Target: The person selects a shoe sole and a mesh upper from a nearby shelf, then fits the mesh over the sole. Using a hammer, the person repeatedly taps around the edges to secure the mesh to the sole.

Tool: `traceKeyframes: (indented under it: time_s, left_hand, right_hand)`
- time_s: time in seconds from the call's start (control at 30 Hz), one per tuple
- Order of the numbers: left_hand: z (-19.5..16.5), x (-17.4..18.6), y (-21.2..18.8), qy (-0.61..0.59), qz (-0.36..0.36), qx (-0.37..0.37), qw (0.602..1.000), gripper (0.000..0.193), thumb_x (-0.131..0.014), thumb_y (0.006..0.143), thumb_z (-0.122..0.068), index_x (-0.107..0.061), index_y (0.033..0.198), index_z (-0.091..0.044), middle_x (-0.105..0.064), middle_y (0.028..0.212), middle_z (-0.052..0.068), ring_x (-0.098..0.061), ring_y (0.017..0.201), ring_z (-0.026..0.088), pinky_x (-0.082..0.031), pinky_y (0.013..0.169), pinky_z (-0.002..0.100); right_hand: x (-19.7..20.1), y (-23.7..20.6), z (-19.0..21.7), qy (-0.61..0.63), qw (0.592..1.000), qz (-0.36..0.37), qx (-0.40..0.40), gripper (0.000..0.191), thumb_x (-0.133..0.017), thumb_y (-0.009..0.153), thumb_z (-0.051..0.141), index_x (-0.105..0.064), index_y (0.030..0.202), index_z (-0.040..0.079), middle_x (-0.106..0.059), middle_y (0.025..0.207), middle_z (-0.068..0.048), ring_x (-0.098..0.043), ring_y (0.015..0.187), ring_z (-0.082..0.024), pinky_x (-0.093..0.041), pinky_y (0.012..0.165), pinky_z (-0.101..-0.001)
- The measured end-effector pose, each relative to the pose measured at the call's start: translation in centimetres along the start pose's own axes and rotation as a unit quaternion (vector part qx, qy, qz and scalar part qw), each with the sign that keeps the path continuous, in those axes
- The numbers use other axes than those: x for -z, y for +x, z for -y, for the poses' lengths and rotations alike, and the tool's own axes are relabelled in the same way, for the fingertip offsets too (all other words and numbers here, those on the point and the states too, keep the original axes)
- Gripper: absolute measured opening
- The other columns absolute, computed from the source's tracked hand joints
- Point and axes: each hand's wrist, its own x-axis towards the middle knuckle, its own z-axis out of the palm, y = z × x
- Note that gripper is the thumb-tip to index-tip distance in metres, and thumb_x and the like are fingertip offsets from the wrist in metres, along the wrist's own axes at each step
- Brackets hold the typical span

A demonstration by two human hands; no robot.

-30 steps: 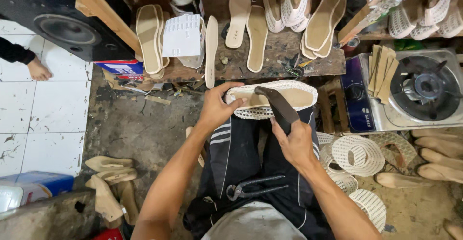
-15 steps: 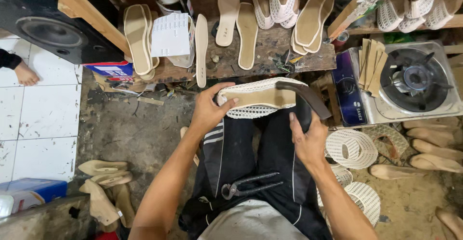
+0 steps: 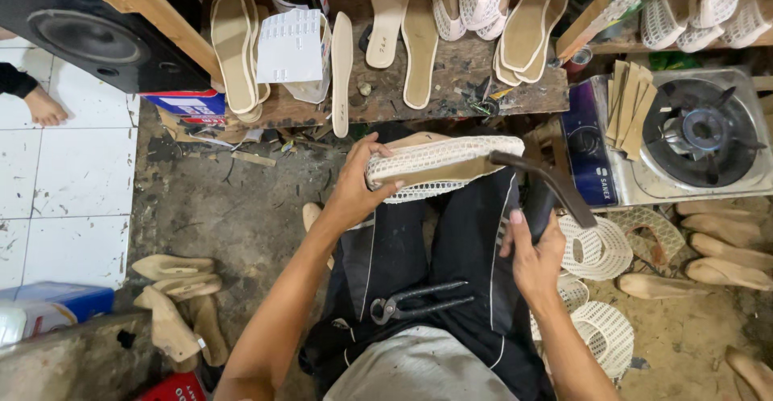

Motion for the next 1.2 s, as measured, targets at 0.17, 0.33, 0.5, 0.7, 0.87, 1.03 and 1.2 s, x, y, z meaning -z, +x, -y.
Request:
traceKeyframes:
  time_s: [0.17,0.33,0.5,0.7,0.87,1.03,1.2]
  left_hand:
    - [0.0,-0.5,-3.6,-0.039,-0.018,-0.061,0.997,0.057,-0.088,0.080,-0.001,-0.045,0.116,-0.011,-0.040,0.161,0.025,-0.044,0.149,0.045,-0.041,0.119,0.044]
    - [-5.0,1.3,-3.6,-0.066,-0.009,-0.131,0.989,0.070,-0.088,0.079,-0.001,-0.040,0.128,-0.013,-0.039,0.157,0.023,-0.047,0.146,0.044,-0.046,0.118,0.045]
    - [-11.1,1.9,1.3,-0.087,0.040,-0.237,0.967,0.085,-0.087,0.078,-0.006,-0.037,0.147,-0.018,-0.036,0.159,0.019,-0.043,0.145,0.040,-0.042,0.121,0.046]
    - [-11.3,-6.7,9.8,0.229,0.230,-0.123,0.938,0.079,-0.081,0.066,-0.014,-0.052,0.140,-0.015,-0.057,0.132,0.022,-0.055,0.122,0.045,-0.046,0.103,0.055]
    - [-6.6,-5.6,8.4,0.195,0.195,-0.109,0.955,0.061,-0.074,0.078,-0.018,-0.058,0.136,-0.010,-0.070,0.126,0.017,-0.067,0.109,0.039,-0.053,0.092,0.051]
    - [-4.1,-1.0,5.0,0.102,0.144,-0.045,0.983,0.038,-0.071,0.091,-0.027,-0.072,0.123,-0.008,-0.072,0.125,0.013,-0.069,0.114,0.035,-0.054,0.098,0.044]
    - [-4.9,-2.0,3.4,0.115,0.080,-0.070,0.988,0.032,-0.065,0.099,-0.025,-0.071,0.124,-0.005,-0.071,0.130,0.013,-0.065,0.125,0.032,-0.053,0.100,0.042]
  right_hand:
    - [6.9,-4.6,-4.6,-0.073,0.943,0.250,0.207,0.061,-0.036,0.100,0.050,-0.065,0.105,-0.003,-0.062,0.072,-0.007,-0.061,0.059,-0.018,-0.047,0.057,-0.0329]
    - [8.7,-6.2,-3.4,-0.273,0.914,0.276,0.114,0.029,-0.056,0.094,0.028,-0.071,0.090,0.002,-0.068,0.080,-0.012,-0.066,0.072,-0.031,-0.052,0.067,-0.0382]
    - [3.7,-4.6,2.2,-0.312,0.907,0.217,0.181,0.011,-0.067,0.089,0.014,-0.070,0.095,0.005,-0.069,0.089,-0.012,-0.066,0.085,-0.032,-0.052,0.074,-0.0415]
    - [-5.0,-5.1,4.7,-0.257,0.847,0.390,0.253,0.027,-0.076,0.081,0.017,-0.067,0.100,0.000,-0.066,0.097,-0.015,-0.063,0.090,-0.037,-0.050,0.077,-0.0455]
    - [-5.7,-6.7,3.7,-0.251,0.836,0.470,0.134,0.022,-0.076,0.086,0.020,-0.067,0.100,0.006,-0.067,0.098,-0.013,-0.066,0.095,-0.034,-0.051,0.079,-0.0445]
    - [-4.4,-4.4,2.5,-0.132,0.928,0.340,0.079,0.019,-0.070,0.096,0.012,-0.059,0.105,0.000,-0.065,0.091,-0.015,-0.065,0.085,-0.030,-0.051,0.077,-0.0404]
    - [-3.6,-1.1,1.8,0.082,0.929,0.316,-0.176,0.016,-0.060,0.100,0.009,-0.053,0.112,0.003,-0.065,0.097,-0.014,-0.066,0.081,-0.023,-0.056,0.071,-0.0379]
